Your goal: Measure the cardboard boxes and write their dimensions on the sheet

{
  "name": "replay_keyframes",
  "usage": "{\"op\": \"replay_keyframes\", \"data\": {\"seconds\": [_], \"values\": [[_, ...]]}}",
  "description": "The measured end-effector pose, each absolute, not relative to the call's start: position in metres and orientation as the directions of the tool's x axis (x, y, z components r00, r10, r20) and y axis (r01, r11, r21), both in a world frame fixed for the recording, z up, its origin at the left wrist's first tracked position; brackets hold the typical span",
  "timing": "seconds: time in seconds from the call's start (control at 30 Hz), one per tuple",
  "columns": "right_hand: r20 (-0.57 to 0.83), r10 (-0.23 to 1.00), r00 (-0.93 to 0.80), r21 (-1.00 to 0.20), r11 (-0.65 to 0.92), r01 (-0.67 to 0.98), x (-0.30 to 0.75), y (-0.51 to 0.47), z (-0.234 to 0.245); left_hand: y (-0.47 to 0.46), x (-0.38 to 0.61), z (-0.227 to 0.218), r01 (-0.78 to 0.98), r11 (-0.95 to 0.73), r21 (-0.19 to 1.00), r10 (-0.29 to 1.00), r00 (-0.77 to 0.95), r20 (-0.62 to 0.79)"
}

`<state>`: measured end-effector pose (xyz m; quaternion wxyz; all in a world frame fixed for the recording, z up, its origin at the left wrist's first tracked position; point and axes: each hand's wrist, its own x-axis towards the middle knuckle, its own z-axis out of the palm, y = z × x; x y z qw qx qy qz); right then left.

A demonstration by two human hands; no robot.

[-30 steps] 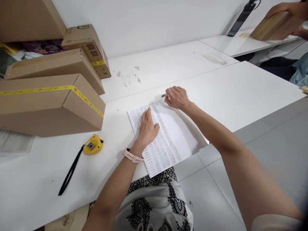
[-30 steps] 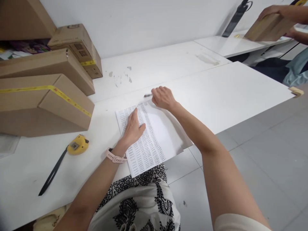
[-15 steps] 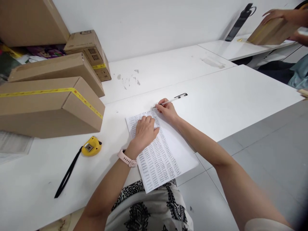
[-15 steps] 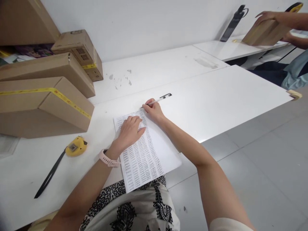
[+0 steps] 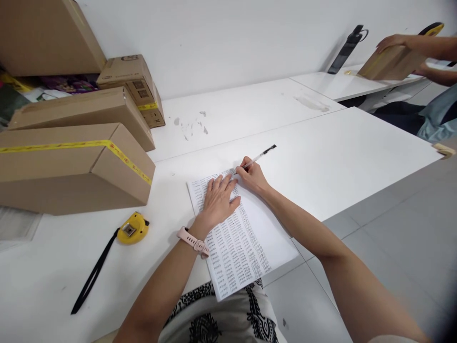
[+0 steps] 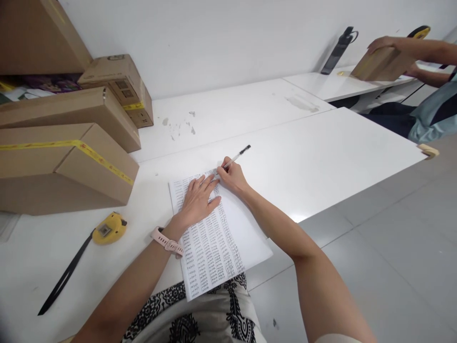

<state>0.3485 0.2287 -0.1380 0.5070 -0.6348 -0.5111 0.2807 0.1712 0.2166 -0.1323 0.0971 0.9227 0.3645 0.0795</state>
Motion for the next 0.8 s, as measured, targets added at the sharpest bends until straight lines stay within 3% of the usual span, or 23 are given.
{"op": "replay_keyframes", "data": {"seconds": [0.8], "values": [[0.19,0.95,0.249,-0.903,0.07,0.425,0.3465,0.2288,-0.1413,0.2165,0.1733,-0.1322,0.659,-0.699,0.278,0.702,0.707,0.087]]}}
